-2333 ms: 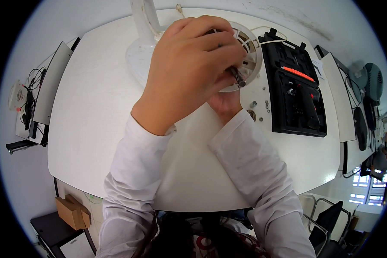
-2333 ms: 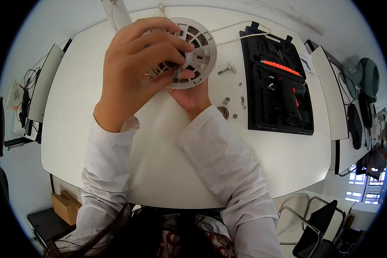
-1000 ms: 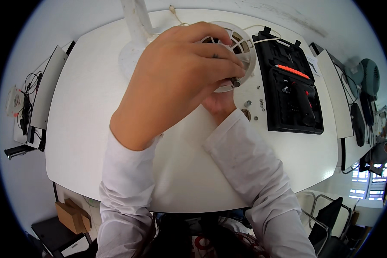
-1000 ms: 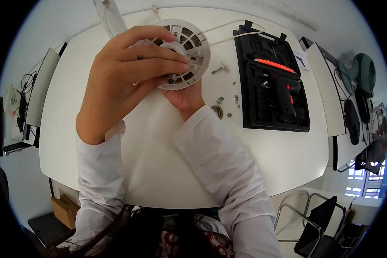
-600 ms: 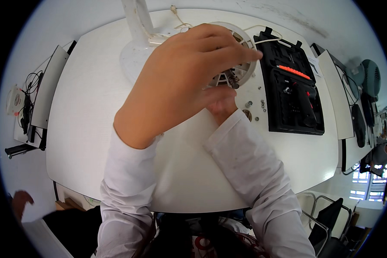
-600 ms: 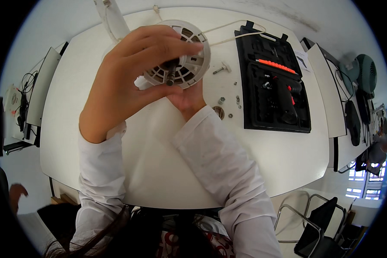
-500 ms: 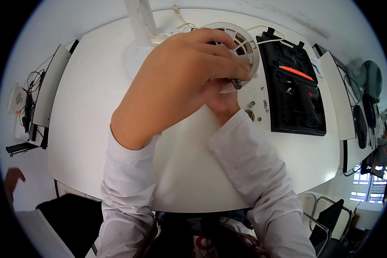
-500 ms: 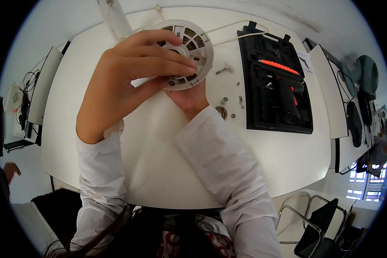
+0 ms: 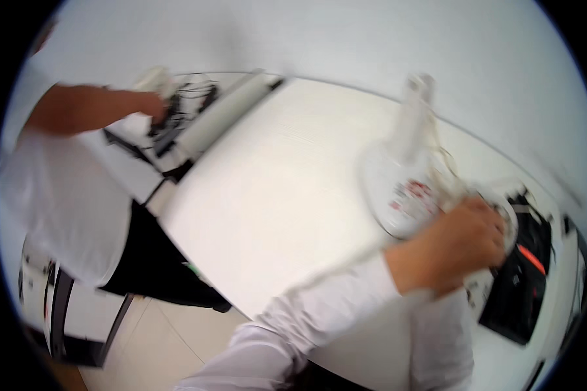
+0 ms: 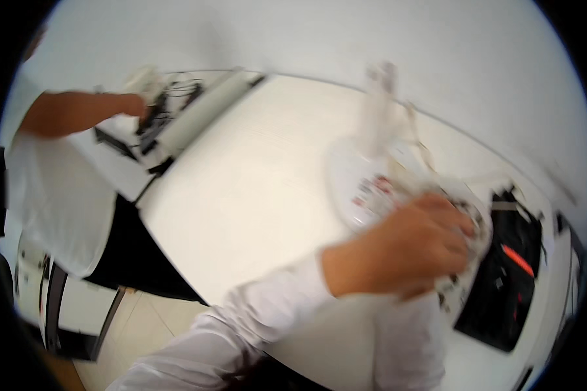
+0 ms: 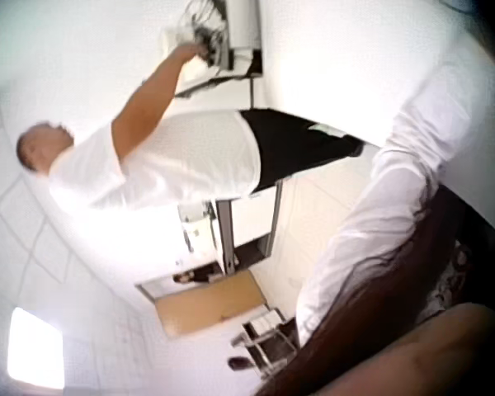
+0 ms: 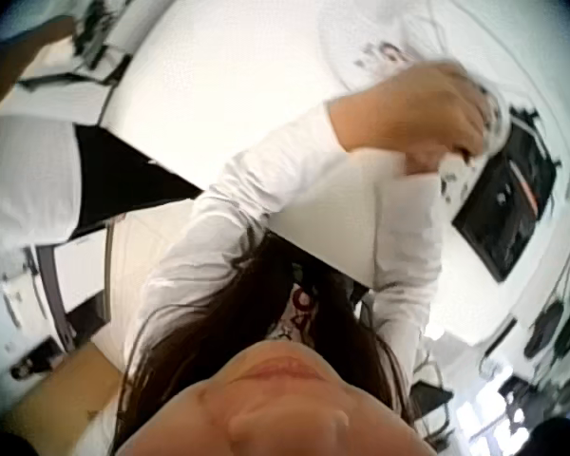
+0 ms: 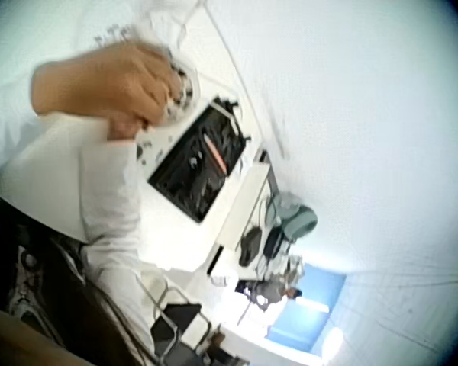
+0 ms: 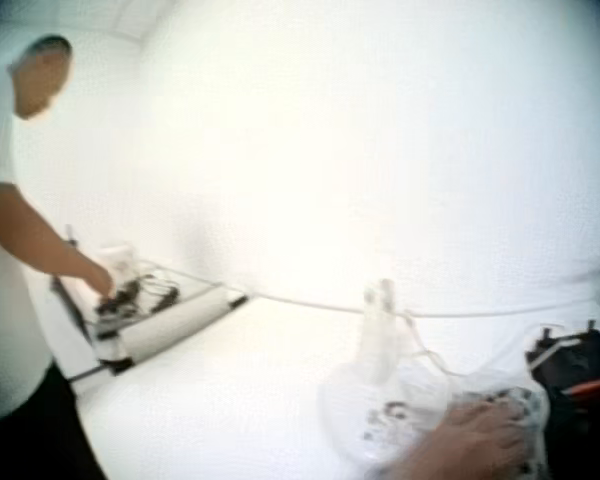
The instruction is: The person assembles a white electric appliance on a white table. They attach the motor housing to the base, insert the fan blade, and secure the components by hand. The person repeatedly handles and repositions the parts to align them correctly.
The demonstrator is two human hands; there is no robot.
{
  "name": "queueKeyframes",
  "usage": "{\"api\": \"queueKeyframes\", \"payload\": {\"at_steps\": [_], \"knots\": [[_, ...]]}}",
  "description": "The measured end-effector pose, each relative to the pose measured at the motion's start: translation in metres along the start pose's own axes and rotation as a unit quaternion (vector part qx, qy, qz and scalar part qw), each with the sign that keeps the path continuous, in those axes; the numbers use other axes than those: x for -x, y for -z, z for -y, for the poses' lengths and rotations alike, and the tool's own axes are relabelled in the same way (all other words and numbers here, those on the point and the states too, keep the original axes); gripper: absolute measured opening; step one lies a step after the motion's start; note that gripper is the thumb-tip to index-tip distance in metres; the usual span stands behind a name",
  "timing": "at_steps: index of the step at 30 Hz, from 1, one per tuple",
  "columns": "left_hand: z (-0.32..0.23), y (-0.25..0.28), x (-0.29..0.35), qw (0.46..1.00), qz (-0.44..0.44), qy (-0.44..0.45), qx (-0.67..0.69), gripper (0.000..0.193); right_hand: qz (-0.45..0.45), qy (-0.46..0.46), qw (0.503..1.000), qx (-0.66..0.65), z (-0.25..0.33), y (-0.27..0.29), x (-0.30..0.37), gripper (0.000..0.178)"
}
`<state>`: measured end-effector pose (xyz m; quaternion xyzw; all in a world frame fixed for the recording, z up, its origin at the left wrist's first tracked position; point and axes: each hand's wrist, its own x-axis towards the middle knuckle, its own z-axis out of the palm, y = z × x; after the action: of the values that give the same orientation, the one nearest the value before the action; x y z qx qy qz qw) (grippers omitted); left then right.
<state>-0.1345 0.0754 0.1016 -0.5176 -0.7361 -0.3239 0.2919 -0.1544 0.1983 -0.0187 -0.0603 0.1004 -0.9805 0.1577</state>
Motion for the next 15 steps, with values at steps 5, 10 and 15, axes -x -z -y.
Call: {"api": "queueKeyframes", "payload": {"at_steps": [5, 10, 15], "knots": [[-0.011, 0.0, 0.003, 0.997, -0.002, -0.012, -0.073, 0.001, -0.022, -0.011, 1.0, -0.003, -0.003, 0.007, 0.006, 0.047], [-0.009, -0.006, 0.005, 0.994, -0.044, -0.009, -0.096, 0.003, -0.035, -0.021, 0.999, 0.0, -0.003, 0.016, 0.004, 0.048], [-0.007, 0.003, 0.003, 0.988, -0.063, -0.006, -0.144, 0.002, -0.046, -0.015, 0.999, -0.005, 0.006, 0.025, 0.003, 0.049]]}}
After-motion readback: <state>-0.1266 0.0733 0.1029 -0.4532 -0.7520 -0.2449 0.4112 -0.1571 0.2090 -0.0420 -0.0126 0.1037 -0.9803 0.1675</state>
